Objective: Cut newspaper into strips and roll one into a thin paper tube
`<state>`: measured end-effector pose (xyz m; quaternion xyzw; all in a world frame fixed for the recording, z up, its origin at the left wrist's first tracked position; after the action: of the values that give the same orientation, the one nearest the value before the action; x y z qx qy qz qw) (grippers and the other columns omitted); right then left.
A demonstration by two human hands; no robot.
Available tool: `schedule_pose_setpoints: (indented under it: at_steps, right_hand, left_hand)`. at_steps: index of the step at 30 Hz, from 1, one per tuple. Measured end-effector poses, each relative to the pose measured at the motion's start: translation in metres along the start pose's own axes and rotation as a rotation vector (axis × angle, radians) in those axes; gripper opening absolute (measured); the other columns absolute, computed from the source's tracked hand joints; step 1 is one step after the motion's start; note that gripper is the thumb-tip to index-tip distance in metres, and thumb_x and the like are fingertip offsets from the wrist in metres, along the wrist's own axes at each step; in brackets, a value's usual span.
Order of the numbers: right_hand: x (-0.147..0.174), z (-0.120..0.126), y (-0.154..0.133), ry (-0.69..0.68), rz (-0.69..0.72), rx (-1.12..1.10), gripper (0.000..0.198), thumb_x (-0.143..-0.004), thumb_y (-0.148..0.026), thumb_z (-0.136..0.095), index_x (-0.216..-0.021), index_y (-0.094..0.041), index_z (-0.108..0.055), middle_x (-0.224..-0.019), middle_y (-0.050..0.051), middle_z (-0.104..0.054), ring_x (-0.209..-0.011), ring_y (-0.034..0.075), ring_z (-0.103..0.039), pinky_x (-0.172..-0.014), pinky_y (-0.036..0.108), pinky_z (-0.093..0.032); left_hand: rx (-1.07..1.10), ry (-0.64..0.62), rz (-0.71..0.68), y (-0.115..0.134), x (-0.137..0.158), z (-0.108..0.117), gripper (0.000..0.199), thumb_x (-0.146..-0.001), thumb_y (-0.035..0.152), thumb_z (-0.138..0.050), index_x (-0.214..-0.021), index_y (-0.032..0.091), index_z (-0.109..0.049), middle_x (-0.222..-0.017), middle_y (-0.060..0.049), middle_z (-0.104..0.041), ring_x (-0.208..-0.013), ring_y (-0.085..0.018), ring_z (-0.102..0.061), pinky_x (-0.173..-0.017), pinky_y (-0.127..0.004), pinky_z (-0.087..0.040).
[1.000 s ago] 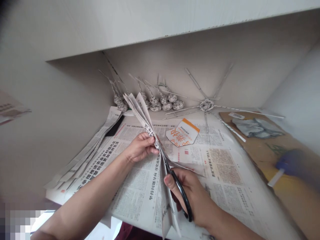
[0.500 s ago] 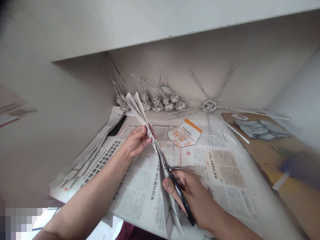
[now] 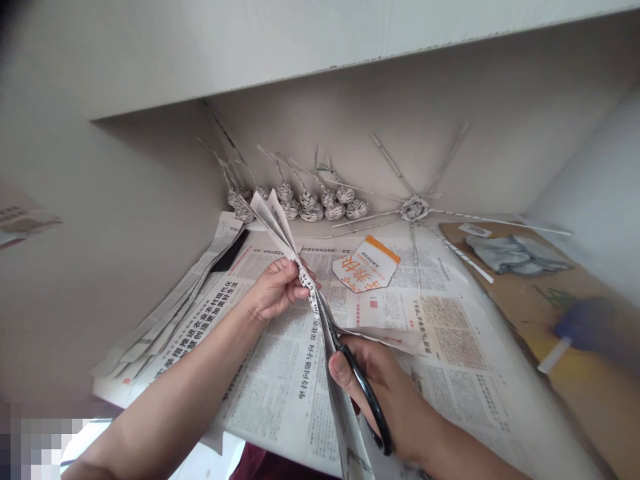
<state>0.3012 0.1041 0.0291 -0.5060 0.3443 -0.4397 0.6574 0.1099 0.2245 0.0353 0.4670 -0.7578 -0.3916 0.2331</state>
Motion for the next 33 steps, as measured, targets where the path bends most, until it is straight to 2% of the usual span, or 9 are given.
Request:
schedule_pose_setpoints:
  at_steps: [9, 14, 17, 20, 22, 26, 29, 33]
  right_hand:
    - [0.001, -0.003, -0.008, -0.021, -0.037, -0.065, 0.055, -0.085, -0.072, -0.046, -0.067, -0.022, -0.054, -0.066, 0.003, -0.051, -0.062, 0.017, -0.046, -0.056, 0.028, -0.043]
    - [-0.001, -0.006, 0.001, -0.045, -0.055, -0.087, 0.054, -0.083, -0.072, -0.051, -0.071, -0.02, -0.054, -0.064, 0.0, -0.046, -0.06, 0.015, -0.043, -0.053, 0.026, -0.038]
    - [-0.002, -0.007, 0.006, -0.075, -0.086, -0.124, 0.051, -0.083, -0.07, -0.053, -0.074, -0.02, -0.055, -0.061, -0.002, -0.044, -0.056, 0.013, -0.042, -0.049, 0.025, -0.036]
    - [-0.002, -0.006, 0.004, -0.088, -0.127, -0.133, 0.049, -0.085, -0.068, -0.053, -0.07, -0.022, -0.048, -0.06, -0.003, -0.04, -0.053, 0.012, -0.04, -0.046, 0.024, -0.036]
    - [-0.001, -0.005, 0.0, -0.08, -0.14, -0.112, 0.049, -0.086, -0.067, -0.052, -0.067, -0.022, -0.045, -0.06, -0.003, -0.038, -0.054, 0.012, -0.039, -0.045, 0.023, -0.036]
    - [-0.001, -0.003, -0.005, -0.086, -0.106, -0.059, 0.047, -0.086, -0.068, -0.052, -0.073, -0.022, -0.05, -0.065, -0.001, -0.042, -0.061, 0.014, -0.043, -0.05, 0.024, -0.039]
    - [-0.002, -0.003, -0.005, -0.094, -0.083, -0.037, 0.047, -0.087, -0.068, -0.049, -0.077, -0.022, -0.051, -0.071, 0.0, -0.046, -0.067, 0.016, -0.046, -0.056, 0.026, -0.042]
    - [-0.002, -0.001, -0.007, -0.033, -0.054, -0.013, 0.051, -0.084, -0.07, -0.052, -0.071, -0.021, -0.05, -0.069, 0.0, -0.049, -0.067, 0.016, -0.047, -0.057, 0.026, -0.043]
  left_hand:
    - [0.045, -0.044, -0.011, -0.001, 0.001, 0.001, 0.038, -0.06, 0.033, -0.09, -0.079, 0.009, -0.066, -0.07, -0.006, -0.073, -0.064, -0.019, -0.073, -0.052, -0.018, -0.06]
    - [0.056, -0.052, -0.019, 0.002, 0.002, -0.001, 0.038, -0.061, 0.033, -0.09, -0.081, 0.01, -0.066, -0.07, -0.006, -0.074, -0.063, -0.019, -0.073, -0.051, -0.018, -0.059]
    - [0.057, -0.034, -0.031, 0.005, 0.002, 0.0, 0.039, -0.071, 0.041, -0.082, -0.091, 0.012, -0.065, -0.071, -0.006, -0.074, -0.065, -0.021, -0.074, -0.051, -0.02, -0.06]
    - [0.046, -0.001, -0.029, 0.004, 0.002, 0.0, 0.036, -0.079, 0.044, -0.074, -0.095, 0.014, -0.062, -0.072, -0.006, -0.073, -0.067, -0.022, -0.074, -0.05, -0.022, -0.06]
    - [0.028, -0.016, -0.005, 0.001, 0.002, 0.0, 0.038, -0.075, 0.044, -0.078, -0.089, 0.014, -0.06, -0.067, -0.004, -0.071, -0.065, -0.023, -0.074, -0.049, -0.023, -0.06]
    - [0.004, -0.073, 0.029, -0.005, 0.002, -0.003, 0.04, -0.067, 0.04, -0.085, -0.08, 0.011, -0.061, -0.058, 0.0, -0.063, -0.062, -0.022, -0.073, -0.047, -0.021, -0.059]
    - [0.0, -0.035, -0.006, -0.005, 0.002, -0.003, 0.039, -0.064, 0.038, -0.087, -0.078, 0.01, -0.064, -0.063, -0.002, -0.067, -0.062, -0.019, -0.072, -0.047, -0.017, -0.057]
    - [-0.025, 0.026, -0.041, -0.002, 0.0, -0.002, 0.039, -0.06, 0.037, -0.089, -0.076, 0.009, -0.067, -0.065, -0.005, -0.069, -0.062, -0.017, -0.071, -0.049, -0.017, -0.058]
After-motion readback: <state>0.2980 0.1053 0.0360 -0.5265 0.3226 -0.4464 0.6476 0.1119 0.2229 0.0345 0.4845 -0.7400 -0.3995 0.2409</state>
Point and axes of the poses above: each hand's wrist, its own x-axis away from the middle knuckle, its own z-axis out of the back of the hand, y = z × x, the point moved 2 cm from there along -x, towards the middle knuckle
